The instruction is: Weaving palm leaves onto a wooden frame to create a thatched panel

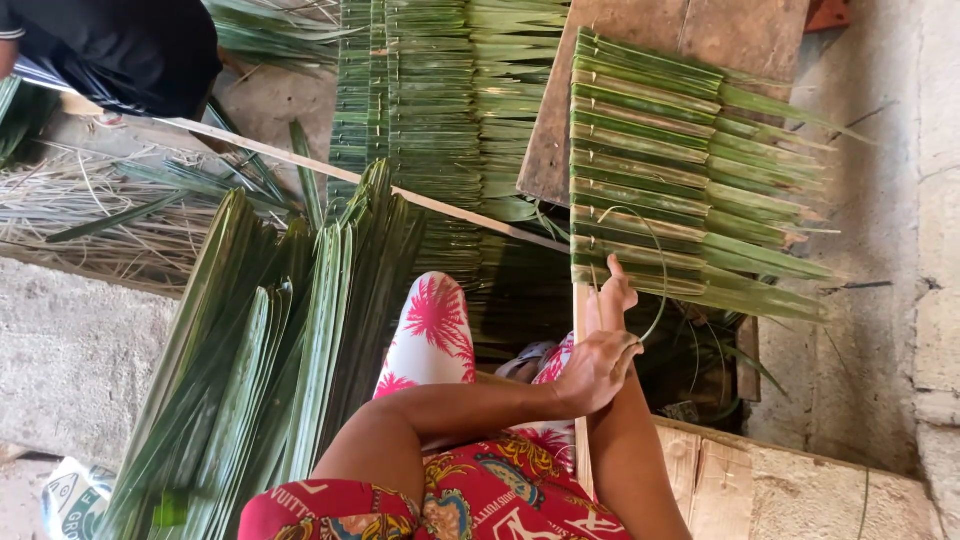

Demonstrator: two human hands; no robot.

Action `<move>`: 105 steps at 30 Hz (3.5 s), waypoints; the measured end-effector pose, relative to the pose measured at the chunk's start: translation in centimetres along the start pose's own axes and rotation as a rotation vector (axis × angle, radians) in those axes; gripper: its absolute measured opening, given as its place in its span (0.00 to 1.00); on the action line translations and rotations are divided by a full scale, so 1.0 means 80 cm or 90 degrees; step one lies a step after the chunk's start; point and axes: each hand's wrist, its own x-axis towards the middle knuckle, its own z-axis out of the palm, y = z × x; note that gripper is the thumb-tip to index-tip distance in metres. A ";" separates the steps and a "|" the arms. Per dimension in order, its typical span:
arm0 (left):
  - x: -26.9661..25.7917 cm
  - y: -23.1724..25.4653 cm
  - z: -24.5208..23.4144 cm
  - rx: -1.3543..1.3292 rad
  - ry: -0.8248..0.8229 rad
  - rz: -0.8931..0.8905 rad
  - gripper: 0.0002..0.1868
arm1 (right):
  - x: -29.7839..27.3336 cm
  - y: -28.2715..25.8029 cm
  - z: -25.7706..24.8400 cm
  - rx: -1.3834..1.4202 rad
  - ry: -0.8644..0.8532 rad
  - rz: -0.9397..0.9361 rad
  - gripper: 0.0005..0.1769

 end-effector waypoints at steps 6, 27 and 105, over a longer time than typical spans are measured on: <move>0.000 0.017 -0.014 0.005 -0.028 0.001 0.06 | -0.021 -0.014 -0.005 -0.038 -0.012 -0.009 0.55; -0.181 -0.136 -0.274 0.353 0.193 0.071 0.12 | -0.048 -0.051 -0.123 0.071 -0.656 0.321 0.37; -0.349 -0.178 -0.354 0.478 0.211 -0.562 0.33 | -0.097 -0.063 -0.164 0.155 -0.720 0.184 0.41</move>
